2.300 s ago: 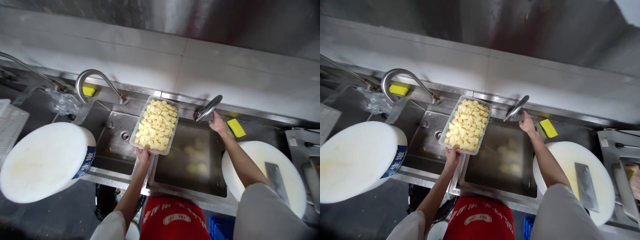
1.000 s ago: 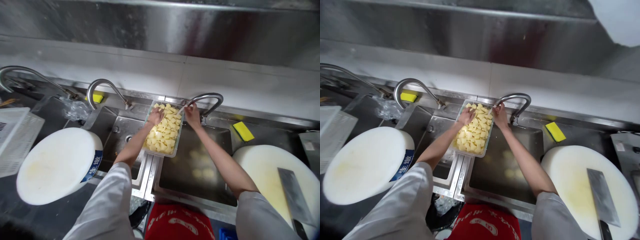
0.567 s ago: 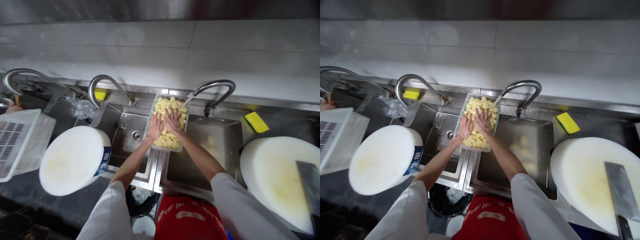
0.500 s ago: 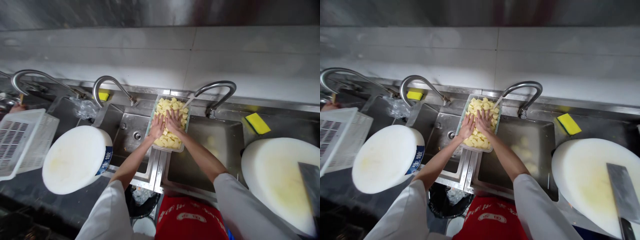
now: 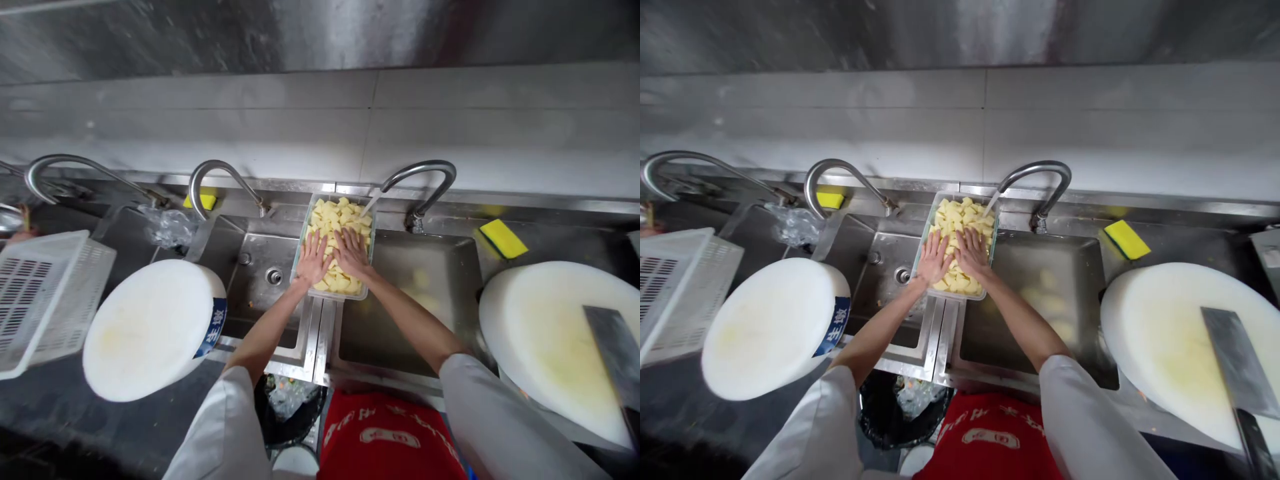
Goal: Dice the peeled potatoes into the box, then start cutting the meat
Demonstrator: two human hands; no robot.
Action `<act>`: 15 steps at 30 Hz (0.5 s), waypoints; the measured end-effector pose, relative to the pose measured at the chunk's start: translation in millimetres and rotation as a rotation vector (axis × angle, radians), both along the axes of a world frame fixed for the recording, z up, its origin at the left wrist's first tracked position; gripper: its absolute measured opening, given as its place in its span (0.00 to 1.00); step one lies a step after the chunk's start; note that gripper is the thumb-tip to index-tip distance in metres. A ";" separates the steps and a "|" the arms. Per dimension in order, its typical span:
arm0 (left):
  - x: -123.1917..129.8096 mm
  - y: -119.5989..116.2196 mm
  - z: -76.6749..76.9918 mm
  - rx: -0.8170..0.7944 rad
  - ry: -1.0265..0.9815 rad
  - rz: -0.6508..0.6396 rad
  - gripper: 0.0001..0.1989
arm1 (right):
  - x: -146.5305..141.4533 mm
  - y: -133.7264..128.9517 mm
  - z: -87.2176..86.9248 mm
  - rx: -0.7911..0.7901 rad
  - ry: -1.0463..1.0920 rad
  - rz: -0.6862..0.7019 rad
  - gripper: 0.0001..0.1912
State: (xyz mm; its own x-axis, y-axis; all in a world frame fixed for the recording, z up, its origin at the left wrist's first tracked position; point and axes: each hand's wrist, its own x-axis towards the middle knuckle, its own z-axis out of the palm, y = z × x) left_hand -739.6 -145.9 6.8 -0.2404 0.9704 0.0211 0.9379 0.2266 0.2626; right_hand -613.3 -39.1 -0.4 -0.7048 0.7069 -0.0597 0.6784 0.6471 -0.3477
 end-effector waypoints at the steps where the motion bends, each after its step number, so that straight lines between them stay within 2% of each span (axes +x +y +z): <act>1: -3.8 7.2 -0.4 0.003 0.004 0.005 0.33 | 1.4 0.0 -0.7 0.010 -0.010 0.007 0.33; 3: -12.4 24.4 -2.3 0.013 -0.008 0.010 0.32 | -0.8 3.7 0.9 -0.015 -0.040 -0.003 0.34; 6: -25.9 50.9 -6.7 0.049 -0.036 -0.005 0.33 | -7.3 13.6 12.3 -0.066 -0.033 0.012 0.32; 9: -35.2 70.4 -10.7 0.086 -0.048 -0.004 0.34 | 8.2 14.5 22.4 -0.069 0.123 0.058 0.26; 11: -36.7 76.0 -11.0 0.098 -0.060 0.013 0.33 | 39.2 6.7 18.5 -0.052 0.280 -0.002 0.22; 13: -32.5 72.9 -8.0 0.064 -0.095 0.030 0.33 | 84.1 -5.9 2.9 -0.067 0.354 -0.174 0.22; 15: -22.2 59.8 -2.5 -0.012 -0.125 0.018 0.34 | 135.3 -21.3 -22.6 -0.166 0.228 -0.381 0.23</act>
